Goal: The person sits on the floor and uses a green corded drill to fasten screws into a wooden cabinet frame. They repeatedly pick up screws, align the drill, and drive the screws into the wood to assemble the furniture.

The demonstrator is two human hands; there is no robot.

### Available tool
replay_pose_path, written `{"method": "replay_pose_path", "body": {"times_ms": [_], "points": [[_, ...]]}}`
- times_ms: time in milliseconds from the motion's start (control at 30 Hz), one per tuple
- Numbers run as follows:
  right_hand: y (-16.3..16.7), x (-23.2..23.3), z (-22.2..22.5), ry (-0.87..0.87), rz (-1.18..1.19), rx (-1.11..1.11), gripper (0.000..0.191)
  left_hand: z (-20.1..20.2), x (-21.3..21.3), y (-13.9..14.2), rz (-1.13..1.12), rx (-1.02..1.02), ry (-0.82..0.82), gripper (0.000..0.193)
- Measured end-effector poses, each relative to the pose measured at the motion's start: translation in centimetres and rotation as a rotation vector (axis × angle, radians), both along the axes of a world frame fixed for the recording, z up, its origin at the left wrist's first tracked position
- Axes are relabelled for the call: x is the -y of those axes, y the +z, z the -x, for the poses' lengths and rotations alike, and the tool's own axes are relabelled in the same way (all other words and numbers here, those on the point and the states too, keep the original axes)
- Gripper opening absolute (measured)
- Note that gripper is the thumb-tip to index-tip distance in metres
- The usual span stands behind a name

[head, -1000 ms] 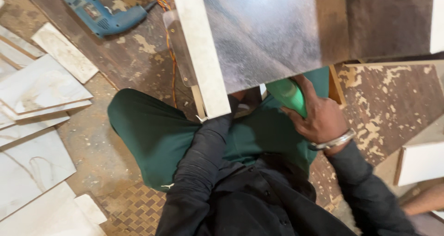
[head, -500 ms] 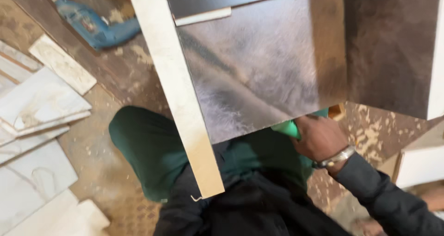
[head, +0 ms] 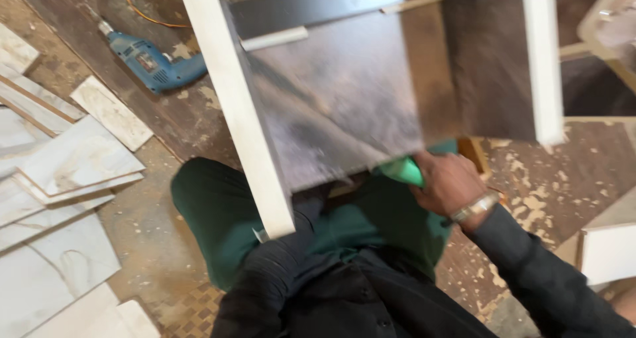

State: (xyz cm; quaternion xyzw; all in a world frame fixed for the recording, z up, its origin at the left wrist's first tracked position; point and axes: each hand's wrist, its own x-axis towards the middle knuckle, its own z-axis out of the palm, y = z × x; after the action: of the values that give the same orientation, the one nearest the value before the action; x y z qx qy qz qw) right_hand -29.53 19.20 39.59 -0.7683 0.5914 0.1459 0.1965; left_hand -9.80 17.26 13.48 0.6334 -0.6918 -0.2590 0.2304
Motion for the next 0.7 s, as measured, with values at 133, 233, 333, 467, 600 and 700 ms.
{"method": "replay_pose_path", "body": {"times_ms": [133, 233, 333, 467, 600, 700], "points": [[0.4, -2.0, -0.1, 0.038, 0.109, 0.082, 0.081, 1.2, -0.8, 1.0, -0.002, -0.004, 0.024, 0.041], [0.5, -4.6, -0.6, -0.023, 0.048, 0.116, 0.087, 0.6, -1.0, 0.6, -0.133, -0.021, 0.025, 0.04], [0.5, -7.7, -1.1, -0.11, 0.323, 0.667, 0.081, -0.8, -1.6, -0.1, 0.022, -0.245, 0.261, 0.031], [-0.3, -10.9, -1.5, -0.301, 0.375, 0.844, 0.079, -2.0, -4.0, -0.5, -0.668, -1.729, 0.776, 0.028], [-0.6, -12.3, -1.2, -0.587, 0.157, 1.044, 0.075, -2.3, -5.6, 0.3, -0.733, -1.868, 0.663, 0.031], [-0.7, -12.2, -1.6, -0.569, 0.107, 1.078, 0.074, -2.7, -5.6, 0.8, -0.683, -1.758, 0.502, 0.03]]}}
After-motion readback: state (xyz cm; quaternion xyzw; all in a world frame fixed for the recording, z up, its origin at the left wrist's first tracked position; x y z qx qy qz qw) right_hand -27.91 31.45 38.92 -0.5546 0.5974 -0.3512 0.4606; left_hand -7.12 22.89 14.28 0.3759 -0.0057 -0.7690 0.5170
